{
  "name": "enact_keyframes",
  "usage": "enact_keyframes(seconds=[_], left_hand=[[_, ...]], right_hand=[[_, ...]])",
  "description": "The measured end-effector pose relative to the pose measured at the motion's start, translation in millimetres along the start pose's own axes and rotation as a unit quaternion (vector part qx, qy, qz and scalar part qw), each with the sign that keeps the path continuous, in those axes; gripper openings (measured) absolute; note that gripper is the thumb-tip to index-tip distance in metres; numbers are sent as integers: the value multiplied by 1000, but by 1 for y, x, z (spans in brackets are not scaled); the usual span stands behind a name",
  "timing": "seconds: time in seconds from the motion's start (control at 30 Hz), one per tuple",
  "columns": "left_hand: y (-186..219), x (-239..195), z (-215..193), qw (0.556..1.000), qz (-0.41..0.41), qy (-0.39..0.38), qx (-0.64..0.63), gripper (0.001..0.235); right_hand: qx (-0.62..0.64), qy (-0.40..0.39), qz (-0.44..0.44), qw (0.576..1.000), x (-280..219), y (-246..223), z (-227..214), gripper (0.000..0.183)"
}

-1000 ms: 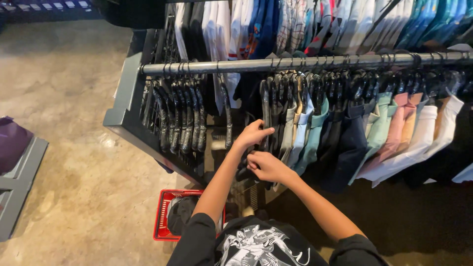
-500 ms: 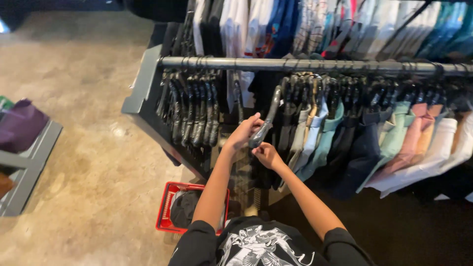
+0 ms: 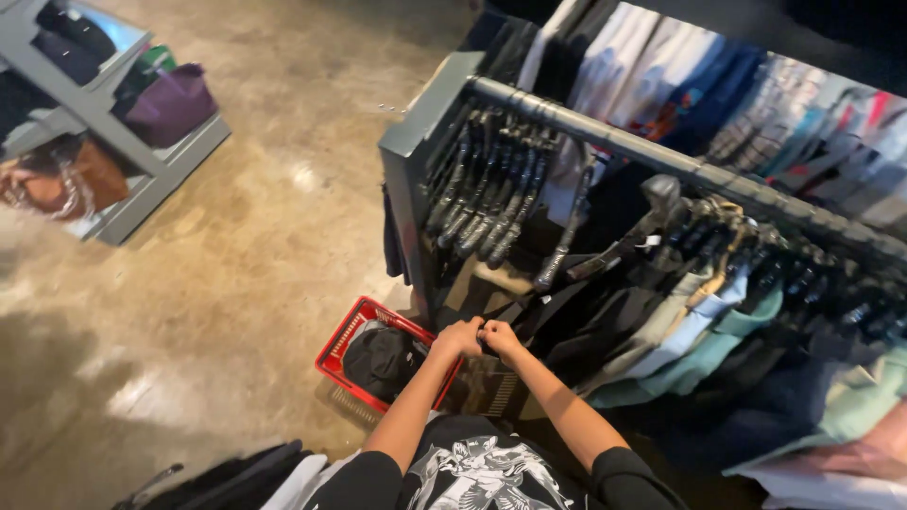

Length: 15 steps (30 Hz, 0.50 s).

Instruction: Dusting a clothing rack and removing anti-theft security tags from shirts using a magnetic detacher tool.

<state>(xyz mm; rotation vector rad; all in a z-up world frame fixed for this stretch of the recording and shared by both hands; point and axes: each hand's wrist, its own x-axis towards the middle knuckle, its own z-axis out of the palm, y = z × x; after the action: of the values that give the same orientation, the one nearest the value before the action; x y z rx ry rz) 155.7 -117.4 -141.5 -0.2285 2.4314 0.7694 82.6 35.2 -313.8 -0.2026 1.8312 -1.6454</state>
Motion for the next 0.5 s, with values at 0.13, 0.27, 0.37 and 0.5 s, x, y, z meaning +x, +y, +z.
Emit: enact_keyframes(seconds=[0.13,0.27,0.37,0.5], left_hand=[[-37,-2,31,996,13,-8,-90,124],[-17,-39,6,968,-3,-14,-252,115],[-29,-27,24,964,-7,15,-266,73],[-59,-20,31,974,72,141,-165,49]], right_hand=[[108,-54,52,991,-14,-5,32,19],[99,-35,15,994,-27,-18,34,26],[105,-8,13,994,-45,-42,27,30],[80,-15,-26,996,-76,-96,16,29]])
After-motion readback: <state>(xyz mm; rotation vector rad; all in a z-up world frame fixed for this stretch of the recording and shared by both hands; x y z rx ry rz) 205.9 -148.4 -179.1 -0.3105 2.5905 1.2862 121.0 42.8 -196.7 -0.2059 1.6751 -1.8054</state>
